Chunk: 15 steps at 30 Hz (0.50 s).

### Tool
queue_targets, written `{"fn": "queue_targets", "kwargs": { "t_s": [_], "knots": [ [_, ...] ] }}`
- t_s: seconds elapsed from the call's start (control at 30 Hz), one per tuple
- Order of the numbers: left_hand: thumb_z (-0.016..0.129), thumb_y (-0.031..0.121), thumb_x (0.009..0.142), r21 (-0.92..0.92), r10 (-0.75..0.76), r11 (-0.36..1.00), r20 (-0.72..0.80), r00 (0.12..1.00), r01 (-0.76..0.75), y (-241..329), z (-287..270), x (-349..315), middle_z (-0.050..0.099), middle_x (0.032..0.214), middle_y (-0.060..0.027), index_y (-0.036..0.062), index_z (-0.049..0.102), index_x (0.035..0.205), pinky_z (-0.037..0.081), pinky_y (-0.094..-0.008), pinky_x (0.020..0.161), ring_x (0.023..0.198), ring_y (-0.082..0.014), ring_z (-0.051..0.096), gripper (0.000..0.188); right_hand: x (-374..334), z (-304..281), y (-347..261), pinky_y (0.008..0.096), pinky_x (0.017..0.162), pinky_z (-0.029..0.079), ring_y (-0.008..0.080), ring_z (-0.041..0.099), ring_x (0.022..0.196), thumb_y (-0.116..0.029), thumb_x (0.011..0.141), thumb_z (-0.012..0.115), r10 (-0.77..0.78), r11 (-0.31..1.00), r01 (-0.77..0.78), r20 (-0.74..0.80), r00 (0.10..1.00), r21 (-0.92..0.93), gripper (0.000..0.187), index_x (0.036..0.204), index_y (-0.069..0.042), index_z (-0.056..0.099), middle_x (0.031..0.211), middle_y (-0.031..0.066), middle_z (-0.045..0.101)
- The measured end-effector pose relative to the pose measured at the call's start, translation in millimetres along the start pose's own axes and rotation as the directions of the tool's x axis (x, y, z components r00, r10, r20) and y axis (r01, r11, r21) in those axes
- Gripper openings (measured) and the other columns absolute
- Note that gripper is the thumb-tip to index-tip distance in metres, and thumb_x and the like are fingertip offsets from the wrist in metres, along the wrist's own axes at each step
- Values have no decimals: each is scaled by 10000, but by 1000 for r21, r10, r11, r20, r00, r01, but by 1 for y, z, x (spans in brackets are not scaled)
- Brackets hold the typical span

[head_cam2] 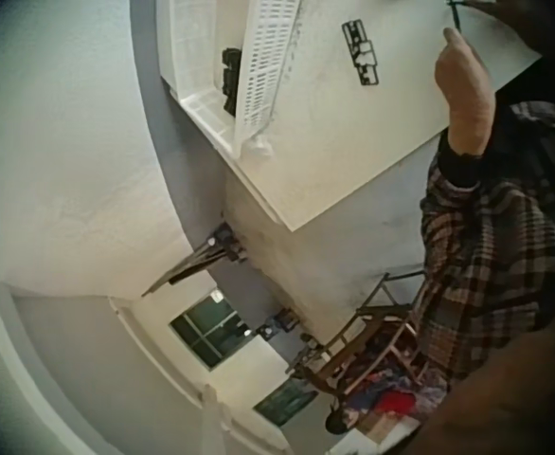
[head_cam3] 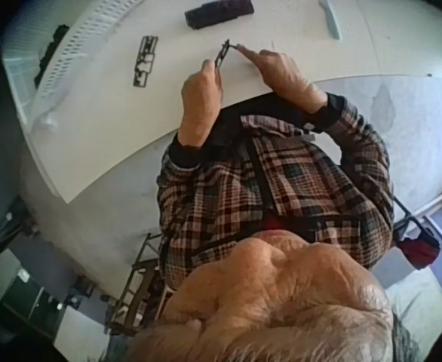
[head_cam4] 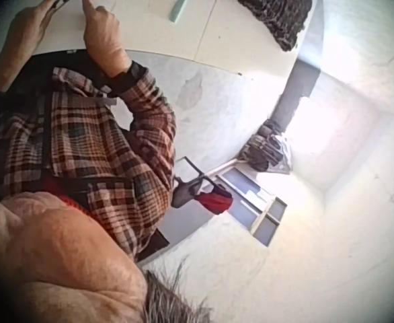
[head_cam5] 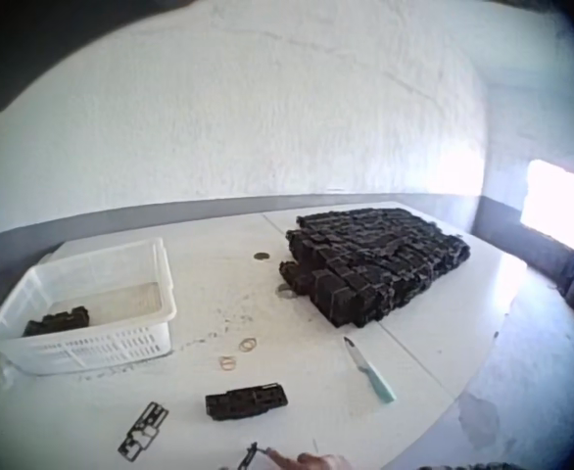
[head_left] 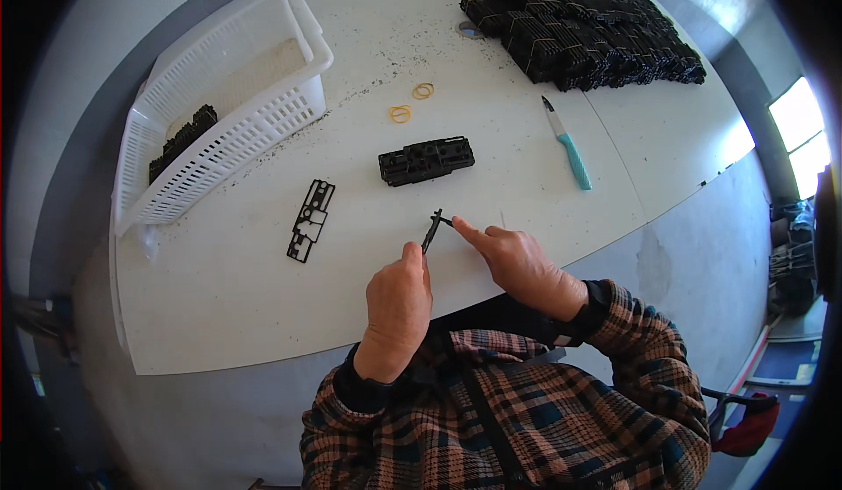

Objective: Cleaning or deburring small black plastic components using a small blade tool at a workstation.

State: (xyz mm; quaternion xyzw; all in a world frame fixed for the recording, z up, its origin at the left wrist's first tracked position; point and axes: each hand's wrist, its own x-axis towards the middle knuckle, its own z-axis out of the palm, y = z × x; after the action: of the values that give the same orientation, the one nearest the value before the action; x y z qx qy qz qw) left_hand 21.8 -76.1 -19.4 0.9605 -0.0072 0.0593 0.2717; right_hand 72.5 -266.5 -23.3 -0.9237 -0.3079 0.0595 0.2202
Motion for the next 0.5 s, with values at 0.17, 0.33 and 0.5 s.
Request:
{"fn": "queue_targets", "kwargs": {
  "t_s": [0.17,0.33,0.5],
  "knots": [
    [531,94,937,36,44,998,-17,999,-43,-6,0,3,604,623,-183,13,493,862,500,-450,538,613,-380,629,117,1,-1,-4,414,642,520,346,630,706,71,817,526,12,1000,-12,-26,1000,-23,633,1413,-125,446,795,153,620],
    [534,103,932,34,61,998,-42,997,-60,-9,3,2,611,634,-199,11,506,859,502,-474,553,629,-397,632,121,3,1,0,417,671,524,355,637,752,43,821,536,-41,999,41,15,999,-31,619,1413,-96,417,845,167,625],
    [533,108,930,28,77,997,-58,995,-75,-10,2,-1,615,639,-208,10,518,870,508,-479,564,638,-406,634,117,-5,3,-4,423,669,522,354,639,758,35,826,533,-38,997,38,-6,999,-69,615,1415,-98,414,856,173,627]
  ]
}}
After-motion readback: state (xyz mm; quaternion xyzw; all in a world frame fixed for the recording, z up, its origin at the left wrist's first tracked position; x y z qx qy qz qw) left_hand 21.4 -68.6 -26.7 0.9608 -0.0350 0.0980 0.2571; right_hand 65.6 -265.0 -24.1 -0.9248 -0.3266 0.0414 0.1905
